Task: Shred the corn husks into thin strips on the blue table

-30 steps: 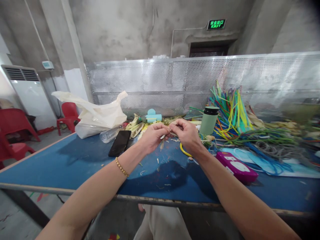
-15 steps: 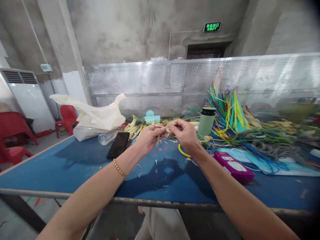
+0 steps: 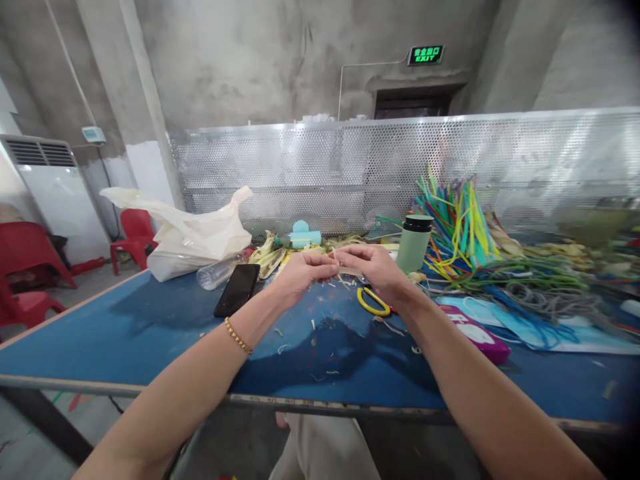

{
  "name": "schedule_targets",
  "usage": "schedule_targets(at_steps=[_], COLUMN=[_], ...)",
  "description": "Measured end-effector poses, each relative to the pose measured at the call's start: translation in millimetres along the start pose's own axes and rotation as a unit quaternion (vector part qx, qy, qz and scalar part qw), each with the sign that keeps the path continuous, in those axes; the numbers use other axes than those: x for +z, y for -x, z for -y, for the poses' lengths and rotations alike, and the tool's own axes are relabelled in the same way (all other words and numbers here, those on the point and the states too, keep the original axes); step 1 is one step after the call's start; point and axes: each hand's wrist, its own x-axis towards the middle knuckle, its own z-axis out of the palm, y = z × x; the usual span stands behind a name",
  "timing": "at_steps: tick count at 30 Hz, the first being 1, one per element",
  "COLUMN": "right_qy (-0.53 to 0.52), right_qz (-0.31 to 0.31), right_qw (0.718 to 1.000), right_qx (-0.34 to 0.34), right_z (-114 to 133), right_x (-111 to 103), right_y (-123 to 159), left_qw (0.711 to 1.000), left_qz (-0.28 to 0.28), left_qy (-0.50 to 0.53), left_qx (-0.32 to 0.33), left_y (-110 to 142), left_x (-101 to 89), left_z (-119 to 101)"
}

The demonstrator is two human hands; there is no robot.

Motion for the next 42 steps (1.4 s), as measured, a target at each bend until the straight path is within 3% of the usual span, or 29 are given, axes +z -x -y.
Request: schedule_targets(at_steps=[10, 16, 42], right_qy=[0.050, 0.080, 0.132], right_qz=[0.013, -0.011, -0.016], right_qw=[0.999, 0.996, 0.990], right_qx=[-0.007, -0.030, -0.041], right_z=[-3.9, -9.5, -10.2], right_x=[3.6, 8.5, 14.3], right_y=[-1.8, -2.0, -0.4], left_qw=[0.998, 0.996, 0.994], left_qz=[0.022, 0.042, 0.073], left_qy=[0.016, 0.036, 0.019], left_qx=[-0.053, -0.073, -0.076], left_y=[0.5, 0.7, 2.5], left_x=[1.5, 0.2, 2.3], left_z=[0.4, 0.0, 2.3])
